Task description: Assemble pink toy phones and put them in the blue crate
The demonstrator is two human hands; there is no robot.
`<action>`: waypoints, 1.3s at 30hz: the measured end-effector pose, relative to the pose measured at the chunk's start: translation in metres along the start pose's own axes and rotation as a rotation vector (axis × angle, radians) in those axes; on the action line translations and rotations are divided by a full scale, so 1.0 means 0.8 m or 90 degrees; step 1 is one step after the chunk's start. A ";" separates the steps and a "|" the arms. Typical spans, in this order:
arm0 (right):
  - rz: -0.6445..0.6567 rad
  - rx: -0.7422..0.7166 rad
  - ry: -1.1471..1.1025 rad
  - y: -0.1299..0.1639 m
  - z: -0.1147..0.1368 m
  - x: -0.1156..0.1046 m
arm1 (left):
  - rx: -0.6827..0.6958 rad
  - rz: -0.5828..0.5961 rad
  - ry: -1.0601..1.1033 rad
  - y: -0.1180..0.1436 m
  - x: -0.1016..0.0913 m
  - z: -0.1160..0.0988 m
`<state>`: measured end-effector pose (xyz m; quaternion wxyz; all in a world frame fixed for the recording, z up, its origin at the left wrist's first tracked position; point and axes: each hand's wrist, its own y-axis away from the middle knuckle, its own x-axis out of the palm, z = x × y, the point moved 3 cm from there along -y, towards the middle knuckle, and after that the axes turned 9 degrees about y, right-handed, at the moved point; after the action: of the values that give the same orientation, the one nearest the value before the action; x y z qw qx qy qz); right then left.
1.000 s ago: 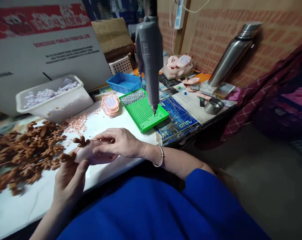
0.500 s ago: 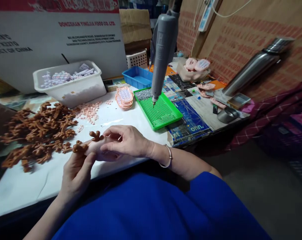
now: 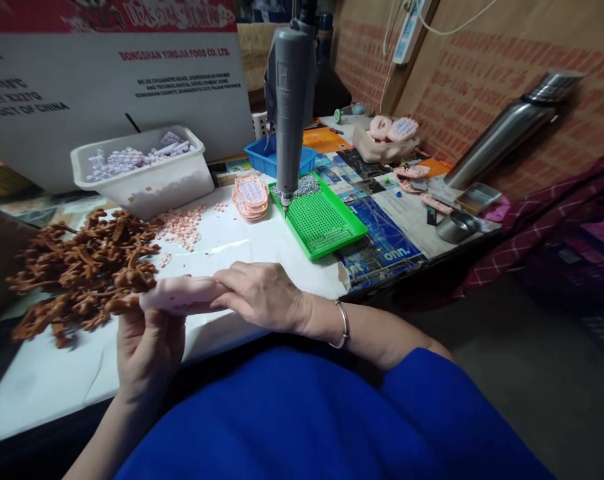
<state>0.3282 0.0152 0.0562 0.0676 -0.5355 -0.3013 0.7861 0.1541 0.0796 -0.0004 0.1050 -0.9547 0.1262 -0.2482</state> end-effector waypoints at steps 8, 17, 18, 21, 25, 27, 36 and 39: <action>0.024 0.002 0.033 0.005 -0.013 -0.006 | 0.005 0.047 -0.106 -0.006 -0.003 0.006; -0.125 0.066 -0.186 0.014 -0.024 -0.014 | 0.057 0.137 -0.125 -0.015 0.044 -0.006; -0.142 0.099 -0.232 0.018 -0.027 -0.010 | 0.065 0.133 -0.113 -0.015 0.049 -0.008; -0.134 0.169 -0.335 0.026 -0.037 -0.001 | 0.054 0.149 -0.141 -0.012 0.061 -0.012; -0.185 0.143 -0.189 0.028 -0.042 -0.027 | 0.102 0.241 -0.330 -0.011 0.073 -0.024; -0.190 0.081 -0.070 0.024 -0.037 -0.046 | 0.162 0.316 -0.405 -0.011 0.082 -0.030; -0.169 -0.069 -0.078 0.010 -0.021 -0.048 | 0.261 0.439 -0.502 -0.011 0.104 -0.029; -0.223 -0.066 -0.129 0.016 -0.027 -0.046 | 0.237 0.447 -0.489 -0.015 0.097 -0.028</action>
<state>0.3653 -0.0022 0.0736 0.1448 -0.3961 -0.4349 0.7957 0.2106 0.0652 0.0565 0.3867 -0.8425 0.3436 0.1500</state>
